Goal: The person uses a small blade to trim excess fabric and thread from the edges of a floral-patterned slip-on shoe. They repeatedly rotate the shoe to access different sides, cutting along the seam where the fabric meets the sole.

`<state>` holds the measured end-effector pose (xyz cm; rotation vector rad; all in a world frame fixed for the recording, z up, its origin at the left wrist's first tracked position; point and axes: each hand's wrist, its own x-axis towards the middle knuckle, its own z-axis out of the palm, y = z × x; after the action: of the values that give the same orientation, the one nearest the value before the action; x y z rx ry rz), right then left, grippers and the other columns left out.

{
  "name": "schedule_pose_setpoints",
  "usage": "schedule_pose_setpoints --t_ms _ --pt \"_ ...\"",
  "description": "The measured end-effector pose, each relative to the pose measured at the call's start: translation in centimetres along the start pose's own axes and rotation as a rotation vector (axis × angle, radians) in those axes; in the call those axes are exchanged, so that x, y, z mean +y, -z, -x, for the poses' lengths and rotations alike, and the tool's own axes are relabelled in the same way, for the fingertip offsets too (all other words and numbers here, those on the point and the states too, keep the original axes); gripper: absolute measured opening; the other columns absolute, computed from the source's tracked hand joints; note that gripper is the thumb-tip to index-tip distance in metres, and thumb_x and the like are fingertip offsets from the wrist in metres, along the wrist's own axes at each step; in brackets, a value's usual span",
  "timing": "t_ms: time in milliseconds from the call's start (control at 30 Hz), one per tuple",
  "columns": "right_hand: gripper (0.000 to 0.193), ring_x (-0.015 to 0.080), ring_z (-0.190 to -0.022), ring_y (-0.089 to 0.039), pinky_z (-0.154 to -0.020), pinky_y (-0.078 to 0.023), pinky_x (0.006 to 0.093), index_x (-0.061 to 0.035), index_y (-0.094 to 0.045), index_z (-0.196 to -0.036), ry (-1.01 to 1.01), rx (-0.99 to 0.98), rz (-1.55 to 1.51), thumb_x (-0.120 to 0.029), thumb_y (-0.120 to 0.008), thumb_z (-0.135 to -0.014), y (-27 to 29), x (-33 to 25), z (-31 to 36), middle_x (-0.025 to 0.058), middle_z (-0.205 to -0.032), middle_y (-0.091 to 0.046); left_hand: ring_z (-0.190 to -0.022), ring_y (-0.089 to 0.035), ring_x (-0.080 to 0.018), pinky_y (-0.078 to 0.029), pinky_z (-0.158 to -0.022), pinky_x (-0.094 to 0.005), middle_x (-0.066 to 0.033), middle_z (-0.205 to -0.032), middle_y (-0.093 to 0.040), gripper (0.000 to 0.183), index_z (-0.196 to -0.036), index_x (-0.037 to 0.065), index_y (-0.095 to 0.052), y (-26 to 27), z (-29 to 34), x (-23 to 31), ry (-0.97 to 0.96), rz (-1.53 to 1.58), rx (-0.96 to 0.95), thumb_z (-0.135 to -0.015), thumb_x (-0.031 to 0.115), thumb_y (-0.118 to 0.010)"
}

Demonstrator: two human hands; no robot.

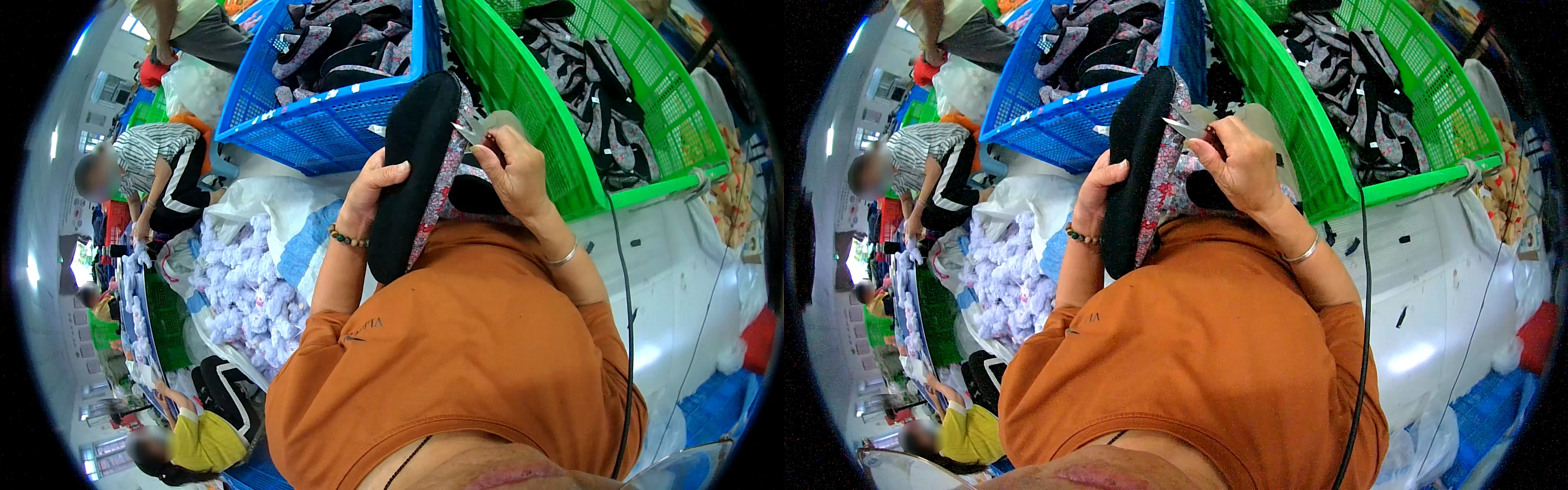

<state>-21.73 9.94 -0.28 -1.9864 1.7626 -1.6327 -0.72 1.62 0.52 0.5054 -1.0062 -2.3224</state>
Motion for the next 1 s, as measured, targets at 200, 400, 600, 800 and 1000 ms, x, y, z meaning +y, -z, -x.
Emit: schedule_pose_setpoints --t_ms 200,400,600,800,1000 --pt "0.032 0.0279 -0.059 -0.057 -0.050 -0.043 0.0358 -0.0041 -0.057 -0.082 0.030 0.043 0.042 -0.036 -0.062 -0.086 0.4 -1.0 -0.4 0.0093 -0.071 -0.056 -0.088 -0.066 -0.0191 -0.056 -0.076 -0.0287 -0.0138 -0.108 -0.062 0.055 -0.122 -0.005 -0.047 -0.5 0.3 0.4 -0.007 -0.097 0.014 -0.075 0.010 -0.071" --pt "0.033 0.0284 -0.058 -0.056 -0.048 -0.042 0.0375 -0.0052 -0.057 -0.079 0.070 0.054 0.165 -0.037 -0.062 -0.085 0.5 -1.8 -0.6 0.0093 -0.070 -0.055 -0.089 -0.065 -0.0179 -0.054 -0.080 -0.0281 -0.0131 -0.109 -0.061 0.058 -0.125 -0.005 -0.045 -0.2 0.8 0.8 -0.036 -0.144 -0.002 -0.074 0.009 -0.070" --pt "0.032 0.0312 -0.061 -0.055 -0.051 -0.043 0.0388 -0.0061 -0.057 -0.076 -0.039 0.072 0.166 -0.036 -0.059 -0.087 -0.1 -0.6 -0.9 0.0118 -0.069 -0.053 -0.091 -0.064 -0.0181 -0.054 -0.079 -0.0282 -0.0133 -0.111 -0.061 0.060 -0.126 -0.004 -0.045 0.3 1.1 0.8 -0.068 -0.134 0.024 -0.074 0.008 -0.070" --pt "0.035 0.0295 -0.059 -0.055 -0.051 -0.044 0.0375 -0.0049 -0.055 -0.078 0.034 0.015 0.148 -0.038 -0.060 -0.087 -0.4 -1.3 -0.2 0.0100 -0.070 -0.054 -0.092 -0.064 -0.0178 -0.054 -0.079 -0.0285 -0.0134 -0.112 -0.061 0.060 -0.126 -0.005 -0.045 1.0 1.0 1.2 -0.034 -0.156 0.025 -0.073 0.009 -0.071" --pt "0.035 0.0266 -0.056 -0.055 -0.047 -0.043 0.0351 -0.0049 -0.055 -0.078 0.149 0.047 0.183 -0.039 -0.061 -0.086 -0.7 -0.9 -0.7 0.0081 -0.069 -0.053 -0.087 -0.066 -0.0179 -0.056 -0.076 -0.0276 -0.0138 -0.108 -0.062 0.060 -0.124 -0.006 -0.046 1.0 0.9 1.0 -0.033 -0.137 0.041 -0.073 0.011 -0.073"
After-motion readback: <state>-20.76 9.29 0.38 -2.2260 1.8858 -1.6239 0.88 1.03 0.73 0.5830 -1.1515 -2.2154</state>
